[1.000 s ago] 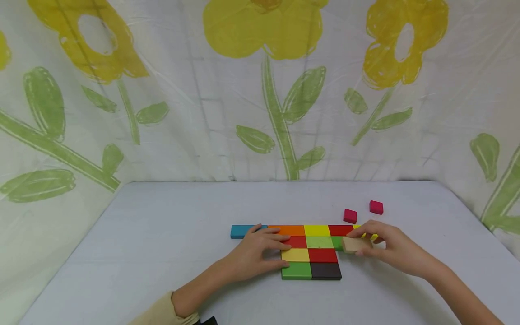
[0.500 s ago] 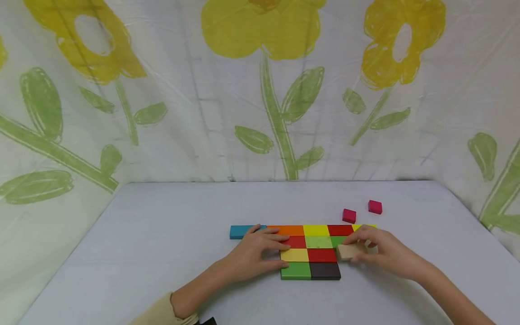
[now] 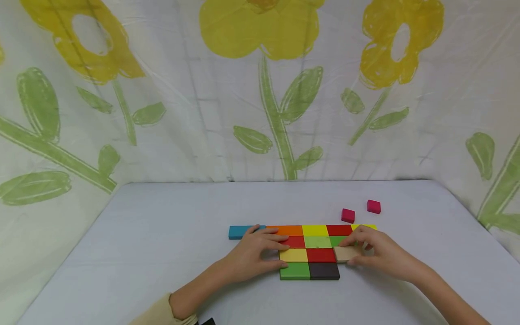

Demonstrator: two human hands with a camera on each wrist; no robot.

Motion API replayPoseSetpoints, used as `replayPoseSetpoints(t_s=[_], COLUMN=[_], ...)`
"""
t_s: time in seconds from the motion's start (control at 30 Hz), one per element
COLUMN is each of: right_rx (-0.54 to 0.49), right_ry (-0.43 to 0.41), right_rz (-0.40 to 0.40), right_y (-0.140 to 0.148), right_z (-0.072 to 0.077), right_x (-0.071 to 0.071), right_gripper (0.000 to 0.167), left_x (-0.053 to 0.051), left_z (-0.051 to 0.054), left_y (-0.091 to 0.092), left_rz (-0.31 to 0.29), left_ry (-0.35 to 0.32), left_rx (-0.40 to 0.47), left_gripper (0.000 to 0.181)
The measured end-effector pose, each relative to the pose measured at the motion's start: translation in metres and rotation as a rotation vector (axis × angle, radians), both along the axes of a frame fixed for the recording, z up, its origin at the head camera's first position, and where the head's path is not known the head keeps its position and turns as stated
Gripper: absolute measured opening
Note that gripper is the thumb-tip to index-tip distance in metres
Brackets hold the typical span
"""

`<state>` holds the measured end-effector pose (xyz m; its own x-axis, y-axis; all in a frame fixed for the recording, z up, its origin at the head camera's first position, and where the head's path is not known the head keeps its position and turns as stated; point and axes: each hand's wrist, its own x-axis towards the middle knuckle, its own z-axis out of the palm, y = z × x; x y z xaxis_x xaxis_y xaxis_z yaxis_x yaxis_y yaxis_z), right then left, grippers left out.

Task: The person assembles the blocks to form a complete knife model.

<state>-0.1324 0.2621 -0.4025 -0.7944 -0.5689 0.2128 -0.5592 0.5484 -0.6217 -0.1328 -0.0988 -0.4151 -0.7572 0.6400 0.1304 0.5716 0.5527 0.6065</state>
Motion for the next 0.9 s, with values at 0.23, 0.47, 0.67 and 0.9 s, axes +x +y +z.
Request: replayPoseSetpoints(t_s=[0.23, 0.47, 0.67, 0.9], right_rx=[0.017, 0.033, 0.036, 0.046], right_ry=[-0.041, -0.066, -0.075, -0.071], right_rz=[-0.029, -0.049, -0.052, -0.057], right_y=[-0.0024, -0.0041, -0.0039, -0.0035], right_z=[-0.0003, 0.0007, -0.0003, 0.0010], right_x=[0.0010, 0.0013, 0.0009, 0.0010], right_gripper=[0.032, 0.032, 0.034, 0.038], left_x=[0.0002, -0.0003, -0.0001, -0.0002], left_z=[-0.0010, -0.0015, -0.0012, -0.0013], left_y=[-0.0003, -0.0001, 0.0001, 0.0004], left_rz=[-0.002, -0.002, 0.001, 0.000], left_ry=[0.006, 0.014, 0.025, 0.033], left_rx=[0.004, 0.000, -0.001, -0.003], left_gripper=[0.040, 0.040, 0.039, 0.039])
